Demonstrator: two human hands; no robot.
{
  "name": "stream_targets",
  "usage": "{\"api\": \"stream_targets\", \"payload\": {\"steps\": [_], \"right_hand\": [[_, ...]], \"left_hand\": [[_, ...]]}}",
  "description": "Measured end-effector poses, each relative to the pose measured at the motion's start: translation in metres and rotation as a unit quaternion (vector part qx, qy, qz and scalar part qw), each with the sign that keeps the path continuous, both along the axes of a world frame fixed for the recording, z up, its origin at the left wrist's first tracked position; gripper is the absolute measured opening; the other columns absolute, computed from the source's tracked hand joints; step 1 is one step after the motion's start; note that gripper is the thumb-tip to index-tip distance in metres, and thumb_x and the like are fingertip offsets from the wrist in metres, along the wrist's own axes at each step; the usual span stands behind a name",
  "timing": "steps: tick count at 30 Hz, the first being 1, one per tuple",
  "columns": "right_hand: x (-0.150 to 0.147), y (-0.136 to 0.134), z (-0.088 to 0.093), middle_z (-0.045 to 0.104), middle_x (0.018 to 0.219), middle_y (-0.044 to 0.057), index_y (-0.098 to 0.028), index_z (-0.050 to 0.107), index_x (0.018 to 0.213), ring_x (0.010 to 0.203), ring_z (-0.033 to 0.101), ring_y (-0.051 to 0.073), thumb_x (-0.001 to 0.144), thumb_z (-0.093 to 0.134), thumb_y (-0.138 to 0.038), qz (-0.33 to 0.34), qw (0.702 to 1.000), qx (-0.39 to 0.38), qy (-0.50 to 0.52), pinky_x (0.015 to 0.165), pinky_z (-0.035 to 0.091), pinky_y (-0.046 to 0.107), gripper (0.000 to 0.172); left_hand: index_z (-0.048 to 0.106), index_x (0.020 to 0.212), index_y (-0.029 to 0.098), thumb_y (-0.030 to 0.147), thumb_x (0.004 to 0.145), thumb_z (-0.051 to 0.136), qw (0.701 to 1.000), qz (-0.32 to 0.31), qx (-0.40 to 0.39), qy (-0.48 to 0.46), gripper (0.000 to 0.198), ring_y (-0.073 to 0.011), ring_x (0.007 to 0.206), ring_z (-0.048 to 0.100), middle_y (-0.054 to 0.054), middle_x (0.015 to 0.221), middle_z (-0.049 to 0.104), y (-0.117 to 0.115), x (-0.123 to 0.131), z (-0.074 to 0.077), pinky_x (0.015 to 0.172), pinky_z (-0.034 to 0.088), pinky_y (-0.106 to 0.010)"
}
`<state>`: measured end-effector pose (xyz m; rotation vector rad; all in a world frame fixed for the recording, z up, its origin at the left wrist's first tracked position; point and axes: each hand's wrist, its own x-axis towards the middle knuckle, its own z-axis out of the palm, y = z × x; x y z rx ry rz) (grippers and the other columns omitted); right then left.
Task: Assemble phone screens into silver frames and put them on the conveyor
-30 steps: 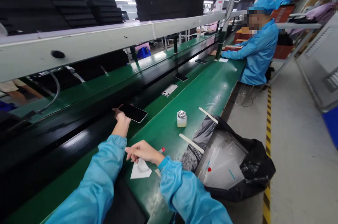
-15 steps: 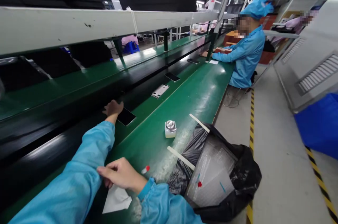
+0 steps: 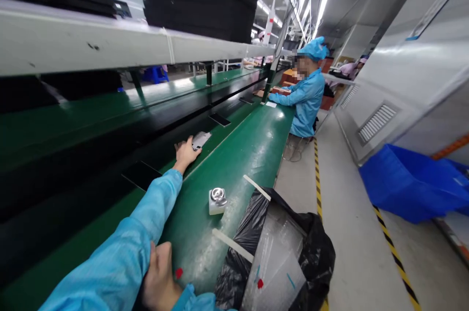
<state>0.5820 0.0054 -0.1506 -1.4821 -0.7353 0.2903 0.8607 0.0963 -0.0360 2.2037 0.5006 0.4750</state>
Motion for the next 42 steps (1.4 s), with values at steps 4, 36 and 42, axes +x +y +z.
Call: {"api": "stream_targets", "payload": {"steps": [4,36,42], "right_hand": [[0.0,0.001,0.025,0.03,0.04,0.0,-0.027,0.034,0.047,0.042,0.04,0.023,0.073,0.04,-0.107,0.028,1.0,0.007,0.004,0.047,0.029,0.037,0.084],[-0.317,-0.011,0.088,0.082,0.098,0.022,-0.023,0.064,0.075,0.11,0.081,0.044,0.085,0.097,-0.063,0.349,0.833,-0.384,-0.19,0.092,0.058,0.047,0.053],[-0.296,-0.027,0.087,0.05,0.061,-0.002,-0.03,0.033,0.068,0.062,0.062,0.021,0.078,0.052,-0.114,0.415,0.881,-0.219,-0.06,0.061,0.051,0.033,0.086]], "left_hand": [[0.071,0.143,0.018,0.045,0.107,0.079,0.994,0.033,-0.055,-0.085,0.045,-0.0331,0.134,0.07,-0.014,0.148,0.07,0.026,-0.049,0.025,0.117,0.06,-0.059],[0.071,0.156,0.017,0.092,0.104,0.042,0.657,0.424,-0.458,-0.423,0.096,-0.0287,0.092,0.083,-0.015,0.116,0.088,-0.145,-0.837,0.005,0.085,0.069,-0.04],[0.076,0.144,0.009,0.084,0.104,0.056,0.676,0.289,-0.55,-0.396,0.087,-0.032,0.086,0.085,-0.024,0.114,0.088,-0.141,-0.807,0.0,0.072,0.069,-0.039]]}}
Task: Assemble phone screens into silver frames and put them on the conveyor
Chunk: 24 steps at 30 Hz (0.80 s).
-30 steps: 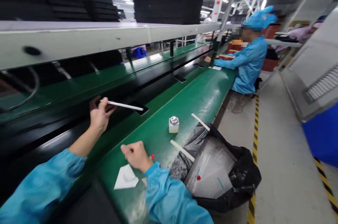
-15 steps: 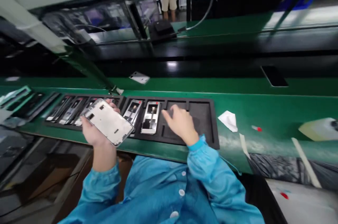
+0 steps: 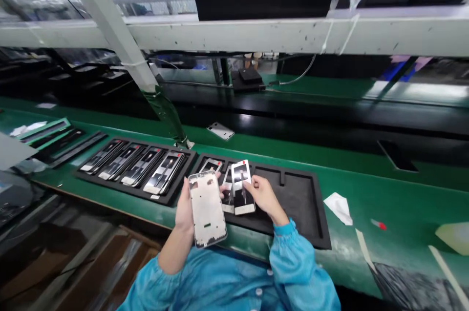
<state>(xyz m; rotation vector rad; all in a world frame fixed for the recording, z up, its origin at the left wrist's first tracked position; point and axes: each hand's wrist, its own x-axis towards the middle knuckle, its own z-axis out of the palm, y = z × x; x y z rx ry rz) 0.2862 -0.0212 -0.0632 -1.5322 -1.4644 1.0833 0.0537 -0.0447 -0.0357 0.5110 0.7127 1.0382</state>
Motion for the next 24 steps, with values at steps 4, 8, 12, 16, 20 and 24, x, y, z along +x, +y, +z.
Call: {"api": "stream_targets", "payload": {"steps": [4,8,12,16,20,24], "right_hand": [[-0.003,-0.022,0.009,0.06,0.07,-0.003,-0.029,0.044,0.082,0.06,0.064,0.019,0.082,0.049,-0.112,-0.048,0.992,0.062,0.102,0.057,0.056,0.033,0.084],[0.001,-0.04,0.035,0.083,0.12,0.011,-0.026,0.068,0.123,0.099,0.083,0.026,0.103,0.07,-0.077,-0.179,0.945,0.206,0.179,0.085,0.07,0.041,0.055],[0.002,-0.05,0.061,0.081,0.142,0.015,-0.026,0.075,0.136,0.132,0.079,0.031,0.109,0.073,-0.059,-0.201,0.919,0.284,0.187,0.12,0.063,0.051,0.043],[0.0,-0.051,0.073,0.082,0.131,0.013,-0.025,0.074,0.123,0.123,0.08,0.029,0.105,0.078,-0.062,-0.279,0.873,0.303,0.261,0.111,0.067,0.046,0.041],[0.009,-0.053,0.078,0.076,0.104,0.006,-0.026,0.065,0.098,0.102,0.076,0.024,0.105,0.072,-0.072,-0.317,0.852,0.326,0.26,0.097,0.066,0.038,0.046],[0.054,-0.078,0.069,0.074,0.122,0.009,-0.026,0.061,0.097,0.116,0.072,0.025,0.112,0.061,-0.067,-0.323,0.867,0.349,0.151,0.109,0.059,0.04,0.044]], "left_hand": [[0.075,0.149,0.009,0.083,0.103,0.062,0.993,-0.107,0.02,-0.044,0.088,-0.0393,0.095,0.087,-0.025,0.113,0.088,0.0,0.038,0.004,0.081,0.072,-0.049],[0.069,0.162,0.023,0.082,0.099,0.072,0.984,-0.108,0.139,-0.01,0.086,-0.0434,0.135,0.078,-0.021,0.138,0.084,-0.007,0.065,0.004,0.109,0.068,-0.055],[0.08,0.151,0.029,0.066,0.097,0.085,0.935,-0.046,0.321,0.142,0.066,-0.0437,0.171,0.045,-0.014,0.17,0.065,-0.011,0.081,0.003,0.137,0.047,-0.054],[0.074,0.159,0.033,0.062,0.097,0.085,0.876,-0.085,0.427,0.209,0.069,-0.0485,0.171,0.043,-0.015,0.178,0.056,-0.007,0.093,0.006,0.138,0.042,-0.067],[0.064,0.167,0.044,0.061,0.106,0.072,0.793,-0.12,0.547,0.241,0.064,-0.0445,0.165,0.054,-0.01,0.179,0.056,0.0,0.105,0.009,0.139,0.042,-0.066],[0.071,0.16,0.047,0.068,0.108,0.065,0.806,-0.128,0.529,0.234,0.057,-0.0399,0.161,0.059,-0.006,0.168,0.067,0.002,0.121,0.015,0.139,0.044,-0.06]]}}
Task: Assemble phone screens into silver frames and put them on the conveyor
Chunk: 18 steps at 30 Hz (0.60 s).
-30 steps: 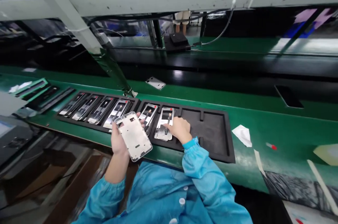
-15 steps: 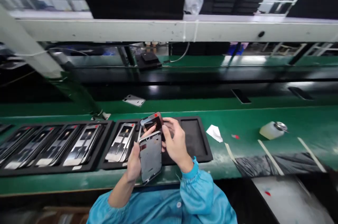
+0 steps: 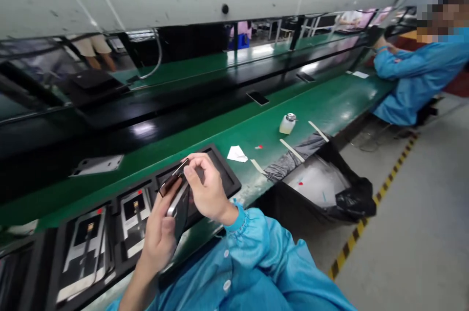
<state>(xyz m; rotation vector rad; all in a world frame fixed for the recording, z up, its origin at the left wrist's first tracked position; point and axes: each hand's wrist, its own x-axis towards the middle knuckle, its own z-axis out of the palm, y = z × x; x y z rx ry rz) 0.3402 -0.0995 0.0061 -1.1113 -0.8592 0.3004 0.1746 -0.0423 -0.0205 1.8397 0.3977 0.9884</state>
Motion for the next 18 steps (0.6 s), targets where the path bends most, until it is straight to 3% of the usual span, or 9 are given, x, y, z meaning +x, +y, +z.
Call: {"api": "stream_targets", "payload": {"steps": [2,3,4,5,9,13,16,18], "right_hand": [[0.046,-0.02,-0.012,0.073,0.131,0.012,-0.026,0.059,0.096,0.129,0.068,0.027,0.114,0.056,-0.06,-0.07,0.99,-0.096,-0.082,0.116,0.054,0.04,0.038],[0.074,-0.03,-0.02,0.074,0.13,0.013,-0.026,0.058,0.095,0.13,0.067,0.027,0.114,0.052,-0.056,-0.123,0.969,-0.182,-0.112,0.117,0.052,0.04,0.036],[0.104,-0.039,-0.028,0.075,0.124,0.012,-0.027,0.055,0.092,0.123,0.068,0.025,0.114,0.049,-0.053,-0.167,0.934,-0.292,-0.124,0.112,0.053,0.037,0.034],[0.134,-0.047,-0.037,0.076,0.116,0.013,-0.027,0.054,0.091,0.115,0.069,0.026,0.113,0.049,-0.048,-0.184,0.912,-0.348,-0.117,0.107,0.054,0.038,0.031],[0.218,-0.056,-0.066,0.073,0.087,0.007,-0.028,0.05,0.081,0.091,0.065,0.025,0.108,0.056,-0.038,-0.206,0.849,-0.471,-0.126,0.091,0.049,0.034,0.03],[0.234,-0.053,-0.085,0.077,0.097,0.008,-0.024,0.06,0.086,0.101,0.065,0.025,0.107,0.059,-0.033,-0.223,0.8,-0.531,-0.167,0.095,0.043,0.034,0.022],[0.223,-0.055,-0.091,0.078,0.117,0.017,-0.021,0.067,0.095,0.116,0.064,0.029,0.108,0.06,-0.033,-0.235,0.778,-0.549,-0.195,0.101,0.042,0.037,0.018],[0.216,-0.059,-0.09,0.075,0.125,0.024,-0.018,0.069,0.101,0.123,0.062,0.035,0.108,0.058,-0.033,-0.248,0.77,-0.551,-0.205,0.104,0.043,0.043,0.019]], "left_hand": [[0.073,0.159,0.042,0.077,0.106,0.062,0.994,0.001,-0.108,0.003,0.064,-0.0395,0.143,0.074,-0.011,0.149,0.08,0.001,0.006,0.006,0.128,0.057,-0.059],[0.073,0.159,0.04,0.083,0.104,0.059,0.985,-0.004,-0.172,-0.001,0.071,-0.0386,0.128,0.08,-0.012,0.137,0.085,0.002,0.007,0.01,0.117,0.065,-0.057],[0.073,0.159,0.037,0.088,0.102,0.055,0.973,-0.014,-0.231,-0.013,0.079,-0.0372,0.113,0.084,-0.013,0.125,0.087,0.003,0.008,0.014,0.105,0.071,-0.054],[0.073,0.159,0.036,0.093,0.1,0.052,0.959,-0.024,-0.281,-0.027,0.085,-0.0357,0.101,0.085,-0.013,0.115,0.089,0.004,0.009,0.018,0.095,0.073,-0.051],[0.069,0.163,0.04,0.101,0.091,0.053,0.91,-0.046,-0.407,-0.065,0.096,-0.035,0.089,0.083,-0.009,0.104,0.088,0.006,0.011,0.034,0.082,0.075,-0.049],[0.066,0.165,0.041,0.1,0.09,0.057,0.878,-0.067,-0.468,-0.077,0.096,-0.0336,0.087,0.082,-0.009,0.105,0.087,0.0,0.013,0.042,0.077,0.074,-0.048],[0.067,0.164,0.036,0.098,0.092,0.058,0.858,-0.075,-0.493,-0.121,0.096,-0.0317,0.085,0.082,-0.009,0.104,0.087,-0.008,0.013,0.047,0.073,0.072,-0.044],[0.064,0.166,0.034,0.098,0.092,0.06,0.841,-0.119,-0.506,-0.151,0.098,-0.0301,0.082,0.082,-0.009,0.103,0.088,-0.014,0.012,0.052,0.07,0.069,-0.04]]}}
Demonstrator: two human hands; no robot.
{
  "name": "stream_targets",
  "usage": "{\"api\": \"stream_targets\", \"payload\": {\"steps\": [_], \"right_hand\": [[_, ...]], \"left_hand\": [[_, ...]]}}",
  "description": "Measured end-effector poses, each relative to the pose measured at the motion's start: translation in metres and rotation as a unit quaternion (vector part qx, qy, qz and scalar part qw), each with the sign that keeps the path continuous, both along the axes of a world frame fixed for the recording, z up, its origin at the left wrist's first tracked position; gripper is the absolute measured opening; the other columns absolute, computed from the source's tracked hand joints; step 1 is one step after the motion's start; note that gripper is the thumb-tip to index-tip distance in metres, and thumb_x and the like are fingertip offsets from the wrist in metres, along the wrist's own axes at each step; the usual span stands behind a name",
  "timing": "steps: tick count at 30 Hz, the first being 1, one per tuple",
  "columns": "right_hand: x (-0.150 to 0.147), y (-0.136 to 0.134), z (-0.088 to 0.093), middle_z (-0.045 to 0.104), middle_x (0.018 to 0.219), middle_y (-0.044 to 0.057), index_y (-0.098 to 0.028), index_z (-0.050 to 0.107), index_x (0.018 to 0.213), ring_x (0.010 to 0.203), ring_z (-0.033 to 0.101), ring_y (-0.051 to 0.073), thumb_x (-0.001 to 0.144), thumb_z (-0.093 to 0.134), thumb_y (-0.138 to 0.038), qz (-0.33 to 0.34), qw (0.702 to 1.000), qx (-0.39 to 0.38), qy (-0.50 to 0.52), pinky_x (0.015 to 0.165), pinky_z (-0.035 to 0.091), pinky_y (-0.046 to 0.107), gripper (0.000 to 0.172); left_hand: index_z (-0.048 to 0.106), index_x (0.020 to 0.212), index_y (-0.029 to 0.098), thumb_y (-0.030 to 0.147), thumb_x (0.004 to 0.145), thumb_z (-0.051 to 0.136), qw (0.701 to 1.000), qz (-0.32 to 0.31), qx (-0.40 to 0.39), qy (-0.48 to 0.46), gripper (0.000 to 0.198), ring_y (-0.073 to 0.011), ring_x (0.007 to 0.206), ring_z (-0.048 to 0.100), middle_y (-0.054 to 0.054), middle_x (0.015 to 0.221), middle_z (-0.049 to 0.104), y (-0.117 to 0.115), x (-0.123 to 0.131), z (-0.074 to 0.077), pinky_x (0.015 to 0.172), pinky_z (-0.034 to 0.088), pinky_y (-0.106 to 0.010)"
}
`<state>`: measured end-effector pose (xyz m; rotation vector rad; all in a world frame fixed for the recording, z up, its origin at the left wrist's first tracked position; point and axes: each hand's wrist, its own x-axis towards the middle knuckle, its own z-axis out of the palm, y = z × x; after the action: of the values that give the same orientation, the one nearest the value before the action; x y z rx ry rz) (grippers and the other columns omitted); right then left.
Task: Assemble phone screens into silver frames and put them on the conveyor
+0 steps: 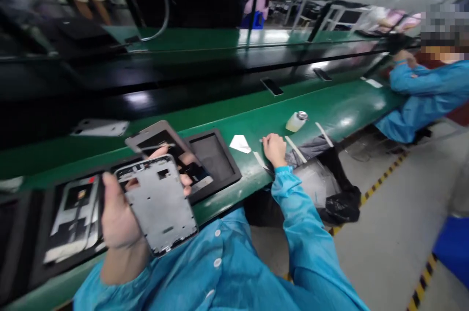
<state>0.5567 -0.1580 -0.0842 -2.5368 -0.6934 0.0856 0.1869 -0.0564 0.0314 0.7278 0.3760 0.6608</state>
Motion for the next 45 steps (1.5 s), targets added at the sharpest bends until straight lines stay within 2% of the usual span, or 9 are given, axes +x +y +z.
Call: {"api": "stream_targets", "payload": {"steps": [8,10,13,17,23,28,34,40,45], "right_hand": [[-0.06,0.003,0.05,0.071,0.127,0.025,-0.016,0.068,0.129,0.118,0.07,0.037,0.117,0.029,-0.06,0.063,0.979,0.188,-0.045,0.105,0.058,0.056,0.06],[-0.107,-0.006,0.074,0.075,0.117,0.017,-0.022,0.071,0.134,0.109,0.076,0.033,0.114,0.025,-0.08,0.219,0.905,0.358,0.074,0.098,0.064,0.052,0.077],[-0.169,-0.015,0.105,0.074,0.088,0.008,-0.026,0.079,0.126,0.082,0.077,0.028,0.103,0.055,-0.093,0.402,0.787,0.351,0.309,0.075,0.067,0.041,0.076],[-0.196,-0.018,0.112,0.068,0.071,0.002,-0.021,0.082,0.111,0.065,0.071,0.022,0.105,0.074,-0.076,0.415,0.723,0.299,0.465,0.063,0.065,0.036,0.055],[-0.193,-0.031,0.082,0.084,0.13,0.013,-0.03,0.073,0.148,0.107,0.084,0.033,0.103,0.077,-0.072,0.304,0.701,0.37,0.529,0.088,0.074,0.048,0.062],[-0.2,-0.041,0.083,0.084,0.117,0.02,-0.023,0.077,0.144,0.088,0.081,0.038,0.097,0.041,-0.103,0.331,0.668,0.372,0.553,0.066,0.072,0.052,0.1],[-0.2,-0.04,0.086,0.082,0.13,0.017,-0.028,0.08,0.139,0.092,0.081,0.034,0.113,0.031,-0.081,0.354,0.649,0.447,0.503,0.07,0.071,0.049,0.078],[-0.188,-0.042,0.091,0.076,0.143,0.016,-0.028,0.073,0.15,0.114,0.08,0.034,0.107,0.063,-0.074,0.387,0.686,0.435,0.436,0.102,0.071,0.055,0.064],[-0.173,-0.046,0.115,0.075,0.142,0.018,-0.026,0.079,0.141,0.115,0.081,0.036,0.1,0.083,-0.067,0.432,0.763,0.395,0.276,0.098,0.073,0.059,0.059]], "left_hand": [[0.064,0.164,0.027,0.09,0.103,0.055,0.984,-0.111,-0.039,-0.135,0.089,-0.0261,0.089,0.083,-0.017,0.11,0.089,-0.023,-0.009,0.042,0.084,0.065,-0.036],[0.058,0.17,0.025,0.093,0.102,0.052,0.983,-0.12,-0.034,-0.135,0.095,-0.0262,0.089,0.083,-0.017,0.108,0.089,-0.028,-0.011,0.048,0.084,0.065,-0.036],[0.055,0.171,0.029,0.094,0.101,0.053,0.982,-0.127,-0.027,-0.14,0.095,-0.0266,0.088,0.084,-0.014,0.108,0.089,-0.031,-0.013,0.053,0.082,0.067,-0.036],[0.054,0.171,0.034,0.089,0.103,0.056,0.988,-0.07,-0.017,-0.139,0.087,-0.0261,0.089,0.084,-0.012,0.115,0.089,-0.027,-0.018,0.056,0.083,0.069,-0.037],[0.062,0.163,0.031,0.088,0.11,0.033,0.986,-0.032,-0.04,-0.16,0.083,-0.0265,0.095,0.083,-0.014,0.123,0.086,-0.022,-0.025,0.057,0.083,0.07,-0.042],[0.07,0.156,0.032,0.089,0.107,0.046,0.976,-0.048,-0.056,-0.207,0.079,-0.0268,0.094,0.081,-0.013,0.124,0.085,-0.022,-0.022,0.058,0.08,0.071,-0.047],[0.082,0.139,0.031,0.087,0.11,0.04,0.974,-0.035,-0.033,-0.222,0.077,-0.0231,0.091,0.08,-0.009,0.113,0.087,-0.019,-0.021,0.07,0.081,0.071,-0.038],[0.078,0.129,0.021,0.073,0.12,0.02,0.975,0.09,-0.016,-0.204,0.078,-0.0218,0.092,0.081,-0.009,0.133,0.083,0.001,-0.011,0.074,0.077,0.071,-0.038],[0.066,0.138,0.017,0.066,0.123,0.019,0.968,0.171,-0.038,-0.179,0.069,-0.0241,0.1,0.081,-0.015,0.135,0.08,0.018,-0.005,0.07,0.08,0.067,-0.035]]}}
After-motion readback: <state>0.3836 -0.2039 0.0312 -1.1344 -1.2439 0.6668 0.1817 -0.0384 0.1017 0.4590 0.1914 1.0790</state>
